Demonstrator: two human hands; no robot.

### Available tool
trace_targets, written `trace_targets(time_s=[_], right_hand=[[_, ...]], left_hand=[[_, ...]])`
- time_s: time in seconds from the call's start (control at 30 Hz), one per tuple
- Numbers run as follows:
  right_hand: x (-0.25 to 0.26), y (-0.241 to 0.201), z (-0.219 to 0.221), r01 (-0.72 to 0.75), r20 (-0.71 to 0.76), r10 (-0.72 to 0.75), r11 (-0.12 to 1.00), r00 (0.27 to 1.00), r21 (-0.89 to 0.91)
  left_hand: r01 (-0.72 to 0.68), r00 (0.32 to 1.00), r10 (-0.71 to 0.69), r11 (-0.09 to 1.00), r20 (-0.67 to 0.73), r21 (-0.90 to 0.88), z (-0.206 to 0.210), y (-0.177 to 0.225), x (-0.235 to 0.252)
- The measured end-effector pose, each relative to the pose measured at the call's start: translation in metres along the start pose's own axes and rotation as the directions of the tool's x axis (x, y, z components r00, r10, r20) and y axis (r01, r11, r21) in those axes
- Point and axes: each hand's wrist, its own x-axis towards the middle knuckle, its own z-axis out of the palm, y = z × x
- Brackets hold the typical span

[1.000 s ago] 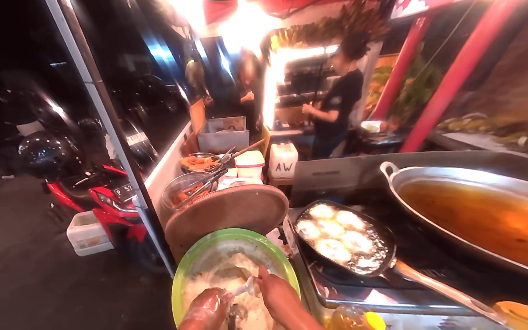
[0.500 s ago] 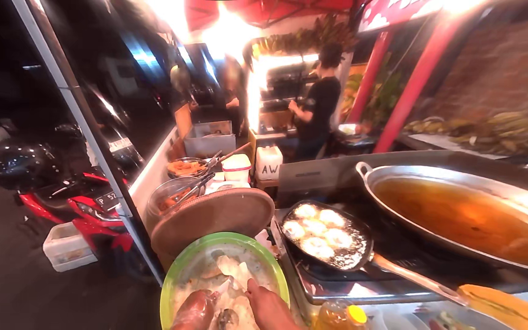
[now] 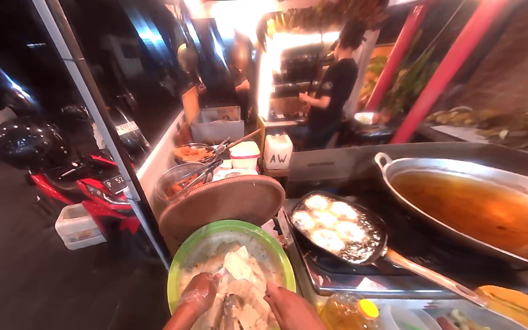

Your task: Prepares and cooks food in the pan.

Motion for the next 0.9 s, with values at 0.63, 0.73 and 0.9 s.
trace_targets(time_s=[0.63, 0.73, 0.9], right_hand=[[0.114, 0.001, 0.007, -0.394, 0.372, 0.326, -0.001, 0.869, 0.919], [0.122, -0.008, 0.014, -0.479, 0.406, 0.385, 0.116, 0.829, 0.87], [0.121, -0.007, 0.023, -0.518, 0.341, 0.425, 0.425, 0.838, 0.743]], left_hand=[[-0.037, 0.999, 0.039, 0.992, -0.021, 0.117, 0.007, -0.007, -0.027], [-0.017, 0.999, 0.027, 0.976, -0.044, 0.217, 0.007, -0.002, -0.036], [0.014, 0.998, 0.0, 0.973, -0.06, 0.229, 0.009, -0.002, -0.04]])
